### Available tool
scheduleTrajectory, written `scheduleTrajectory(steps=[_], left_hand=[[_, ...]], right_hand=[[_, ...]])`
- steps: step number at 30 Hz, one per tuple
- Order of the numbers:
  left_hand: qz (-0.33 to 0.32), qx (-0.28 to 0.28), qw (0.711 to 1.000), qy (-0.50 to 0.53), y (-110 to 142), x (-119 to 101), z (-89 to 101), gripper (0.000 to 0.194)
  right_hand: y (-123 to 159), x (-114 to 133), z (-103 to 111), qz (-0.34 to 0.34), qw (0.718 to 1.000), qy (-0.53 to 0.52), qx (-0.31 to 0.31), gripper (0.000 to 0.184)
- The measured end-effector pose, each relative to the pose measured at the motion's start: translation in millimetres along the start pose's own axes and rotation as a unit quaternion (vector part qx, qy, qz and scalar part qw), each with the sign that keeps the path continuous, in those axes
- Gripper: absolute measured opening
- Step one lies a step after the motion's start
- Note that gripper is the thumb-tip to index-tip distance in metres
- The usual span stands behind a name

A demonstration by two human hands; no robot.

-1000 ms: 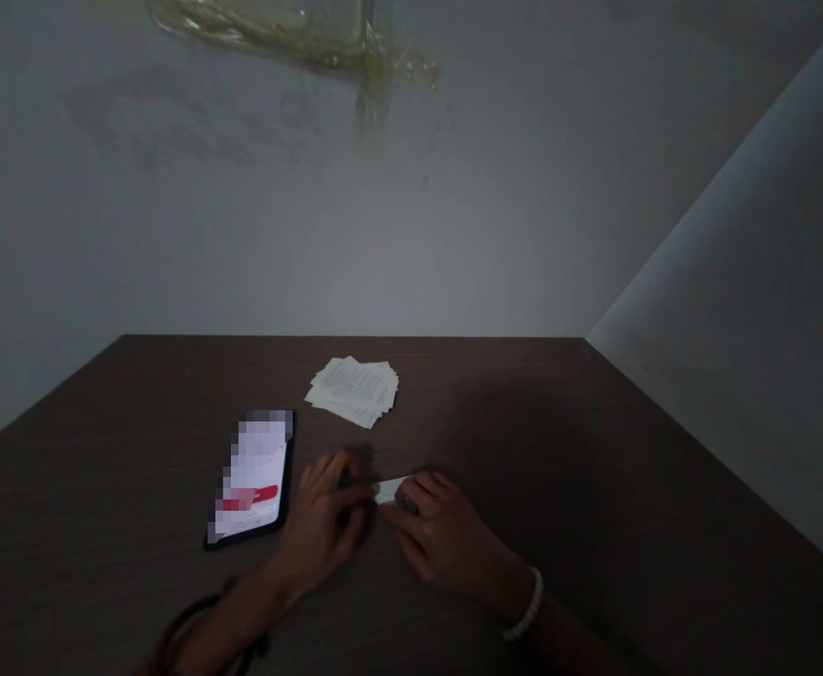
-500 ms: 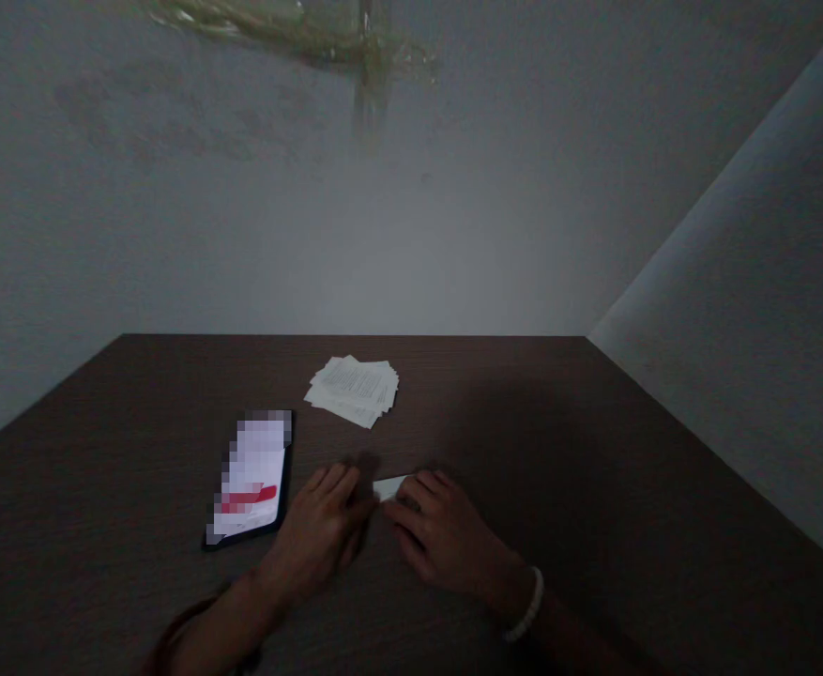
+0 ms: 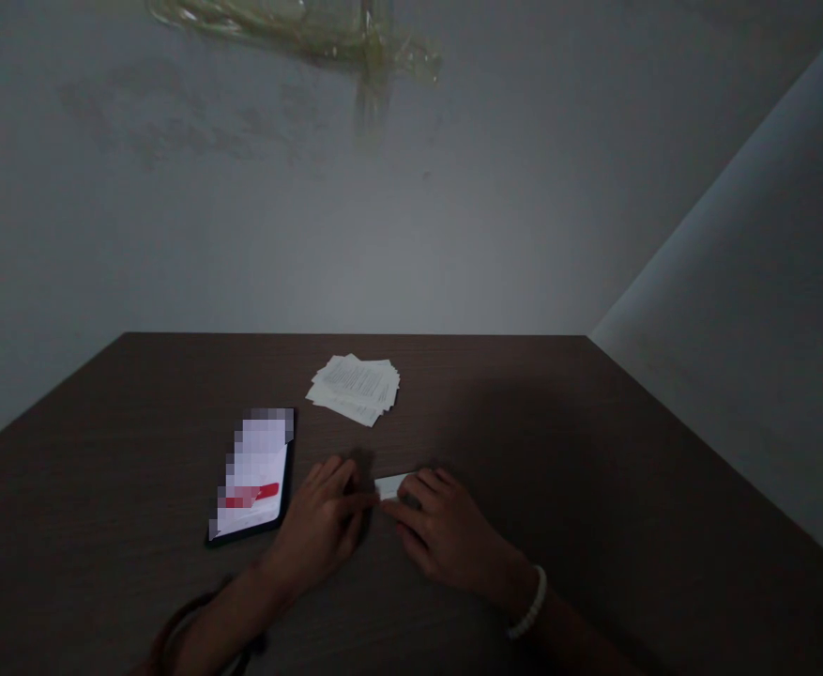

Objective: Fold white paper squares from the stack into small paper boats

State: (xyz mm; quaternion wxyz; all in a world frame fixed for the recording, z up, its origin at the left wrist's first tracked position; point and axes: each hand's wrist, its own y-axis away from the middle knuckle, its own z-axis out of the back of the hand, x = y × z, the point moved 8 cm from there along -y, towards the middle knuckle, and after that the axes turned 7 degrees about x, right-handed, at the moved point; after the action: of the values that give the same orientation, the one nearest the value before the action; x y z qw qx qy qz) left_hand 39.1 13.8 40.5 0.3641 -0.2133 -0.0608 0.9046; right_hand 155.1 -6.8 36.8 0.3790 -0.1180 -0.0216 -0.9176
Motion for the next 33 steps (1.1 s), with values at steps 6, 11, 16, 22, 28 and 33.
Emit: scheduleTrajectory(steps=[6, 11, 16, 22, 28, 33], left_hand=[[-0.003, 0.001, 1.0, -0.028, 2, -2, -1.4, 0.029], [-0.008, 0.011, 1.0, -0.026, 1, -1, -2.9, 0.03], [-0.007, 0.003, 1.0, -0.026, 0, 0, -0.2, 0.03], [-0.005, 0.014, 0.998, -0.055, -1, -1, -3.3, 0.029], [-0.004, 0.008, 0.997, -0.072, 1, 0, -6.4, 0.025], [0.02, -0.023, 0.998, -0.049, 1, 8, -5.0, 0.02]], right_hand=[[3, -1, -2, -0.001, 0.999, -0.024, -0.022, 0.025], [7, -24, 3, -0.056, 0.992, -0.071, -0.084, 0.031], [15, -59, 12, -0.124, 0.979, -0.076, -0.139, 0.038], [12, -68, 6, -0.133, 0.98, -0.087, -0.119, 0.009], [9, -62, 4, -0.115, 0.98, -0.102, -0.128, 0.005], [8, -62, 3, -0.107, 0.979, -0.105, -0.136, 0.004]])
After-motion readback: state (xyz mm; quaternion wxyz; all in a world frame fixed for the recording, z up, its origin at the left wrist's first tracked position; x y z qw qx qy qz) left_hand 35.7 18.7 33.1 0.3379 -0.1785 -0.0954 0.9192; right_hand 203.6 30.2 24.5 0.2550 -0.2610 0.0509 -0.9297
